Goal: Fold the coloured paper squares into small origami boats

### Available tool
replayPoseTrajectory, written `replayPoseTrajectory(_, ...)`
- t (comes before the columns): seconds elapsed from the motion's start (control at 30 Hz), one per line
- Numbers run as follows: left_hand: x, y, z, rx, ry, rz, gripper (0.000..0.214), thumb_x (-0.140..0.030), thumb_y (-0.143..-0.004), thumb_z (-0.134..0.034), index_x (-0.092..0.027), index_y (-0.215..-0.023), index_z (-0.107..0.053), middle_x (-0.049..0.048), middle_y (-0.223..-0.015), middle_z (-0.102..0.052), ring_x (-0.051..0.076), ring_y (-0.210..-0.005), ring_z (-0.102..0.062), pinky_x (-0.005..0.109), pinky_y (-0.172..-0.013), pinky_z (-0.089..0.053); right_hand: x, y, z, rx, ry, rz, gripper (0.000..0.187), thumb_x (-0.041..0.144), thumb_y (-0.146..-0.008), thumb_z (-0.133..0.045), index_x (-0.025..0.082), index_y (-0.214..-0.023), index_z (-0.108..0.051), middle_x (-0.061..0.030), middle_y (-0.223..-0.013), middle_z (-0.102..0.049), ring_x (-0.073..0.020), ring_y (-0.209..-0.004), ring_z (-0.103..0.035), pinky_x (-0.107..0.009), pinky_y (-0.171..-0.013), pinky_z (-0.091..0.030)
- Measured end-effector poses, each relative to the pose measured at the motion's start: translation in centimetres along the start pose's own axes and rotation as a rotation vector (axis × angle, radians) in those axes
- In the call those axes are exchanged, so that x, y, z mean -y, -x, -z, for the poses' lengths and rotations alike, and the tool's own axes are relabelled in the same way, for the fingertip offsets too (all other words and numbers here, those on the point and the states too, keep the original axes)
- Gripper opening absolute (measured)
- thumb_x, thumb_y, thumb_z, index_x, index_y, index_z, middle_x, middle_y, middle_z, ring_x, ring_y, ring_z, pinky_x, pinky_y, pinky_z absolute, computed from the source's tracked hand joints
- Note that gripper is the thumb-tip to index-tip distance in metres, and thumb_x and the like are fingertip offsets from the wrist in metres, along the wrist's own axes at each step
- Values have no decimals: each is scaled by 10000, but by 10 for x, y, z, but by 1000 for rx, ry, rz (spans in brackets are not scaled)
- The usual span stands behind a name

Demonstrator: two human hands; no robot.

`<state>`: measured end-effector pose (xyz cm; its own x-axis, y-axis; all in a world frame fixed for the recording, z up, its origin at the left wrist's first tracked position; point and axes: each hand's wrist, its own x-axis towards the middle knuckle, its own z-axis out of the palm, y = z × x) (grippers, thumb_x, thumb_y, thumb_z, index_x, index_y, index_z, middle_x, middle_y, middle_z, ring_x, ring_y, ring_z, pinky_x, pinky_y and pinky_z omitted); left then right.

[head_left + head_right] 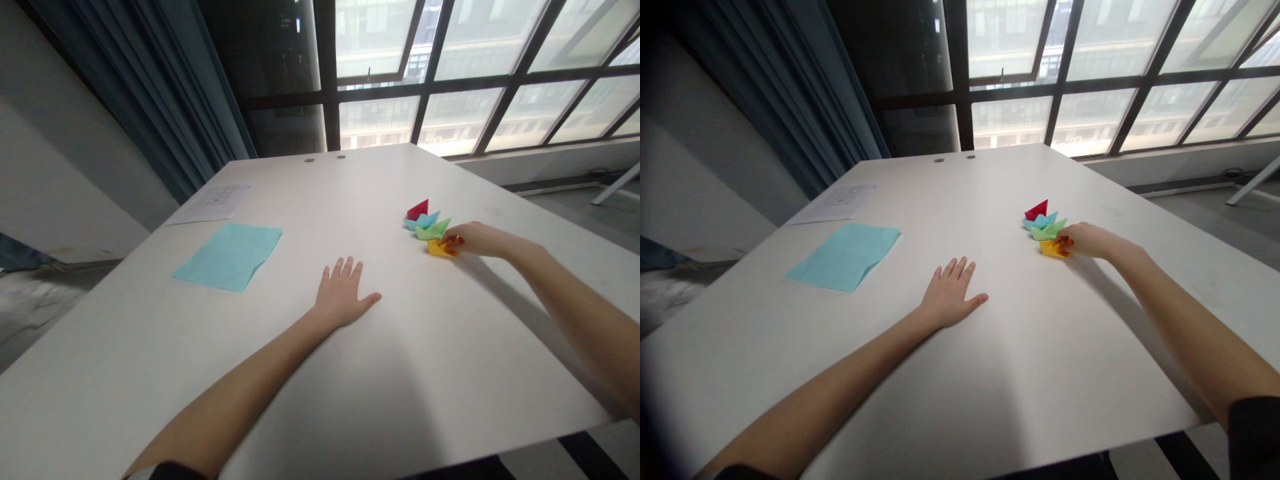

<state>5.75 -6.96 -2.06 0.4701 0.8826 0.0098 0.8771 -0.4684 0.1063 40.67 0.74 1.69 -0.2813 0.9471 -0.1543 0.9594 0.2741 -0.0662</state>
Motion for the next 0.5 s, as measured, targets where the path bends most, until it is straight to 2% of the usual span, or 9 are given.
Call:
replayPoseTrajectory(0.17,0,0,-1,-2,1,2,855,-734,-755,-109,-181,-1399,-212,100,-1476,-176,295,-1349,-127,527,-1058,-154,2,5,9,-63,0,-2,243,312,-702,-529,235,-880,-676,-30,-853,-697,-210,-720,-628,-311,-639,-476)
replayPoseTrajectory(0.27,1,0,-2,-10,-4,5,853,-736,-754,-115,-184,-1397,-219,100,-1475,-180,297,-1349,-124,526,-1058,-156,17,11,23,-164,24,11,300,416,-747,-499,214,-896,-664,-55,-857,-686,-209,-681,-615,-319,-605,-462)
replayPoseTrajectory(0.4,0,0,-2,-7,-5,7,847,-735,-755,-120,-191,-1397,-216,98,-1475,-182,298,-1350,-120,520,-1057,-159,63,19,41,-286,-33,157,354,462,-815,-422,213,-974,-617,-60,-942,-664,-214,-782,-614,-342,-698,-468)
replayPoseTrajectory(0.5,-1,1,2,14,0,6,840,-733,-758,-134,-195,-1400,-207,98,-1478,-169,297,-1349,-126,516,-1057,-159,105,22,42,-311,-156,290,410,480,-854,-370,206,-1091,-561,-80,-1077,-625,-227,-914,-595,-370,-792,-463)
